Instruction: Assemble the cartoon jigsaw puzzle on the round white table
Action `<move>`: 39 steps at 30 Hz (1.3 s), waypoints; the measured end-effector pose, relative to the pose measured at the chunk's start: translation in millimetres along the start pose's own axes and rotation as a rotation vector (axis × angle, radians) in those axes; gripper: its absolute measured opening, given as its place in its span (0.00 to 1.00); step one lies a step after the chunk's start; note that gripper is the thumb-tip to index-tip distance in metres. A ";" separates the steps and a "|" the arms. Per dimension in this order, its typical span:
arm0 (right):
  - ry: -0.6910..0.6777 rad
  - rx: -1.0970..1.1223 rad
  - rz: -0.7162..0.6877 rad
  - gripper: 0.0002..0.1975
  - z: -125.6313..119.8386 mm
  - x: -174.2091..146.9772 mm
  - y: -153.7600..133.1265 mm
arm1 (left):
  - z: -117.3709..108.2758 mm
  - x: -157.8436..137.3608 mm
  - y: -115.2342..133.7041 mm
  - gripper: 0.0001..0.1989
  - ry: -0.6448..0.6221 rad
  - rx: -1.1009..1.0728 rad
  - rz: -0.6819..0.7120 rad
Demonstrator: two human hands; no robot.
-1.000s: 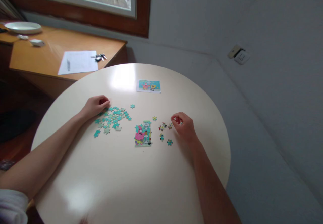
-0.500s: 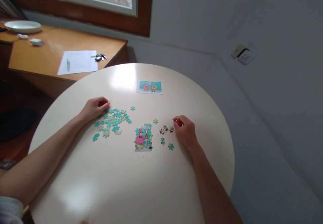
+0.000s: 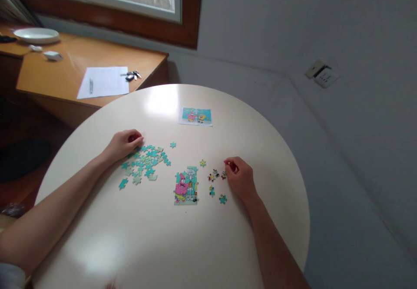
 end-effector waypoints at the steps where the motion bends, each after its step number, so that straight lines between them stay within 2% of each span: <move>1: 0.002 0.000 -0.001 0.08 0.2 0.1 -0.3 | -0.3 0.2 0.3 0.13 0.001 -0.003 0.000; 13: 0.020 -0.008 -0.025 0.08 -2.7 0.3 -7.6 | -0.8 0.3 1.6 0.13 0.005 0.001 0.001; 39: 0.026 0.000 0.013 0.08 -1.5 -0.1 -2.2 | -1.5 0.0 3.9 0.13 -0.002 -0.002 0.007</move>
Point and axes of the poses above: each hand's wrist, its own x-axis towards the middle knuckle, its own z-axis out of the palm, y = z × x, the point moved 10 cm from there along x, towards the middle knuckle, and after that the axes turned 4 degrees about -z, right-handed, at the moved point
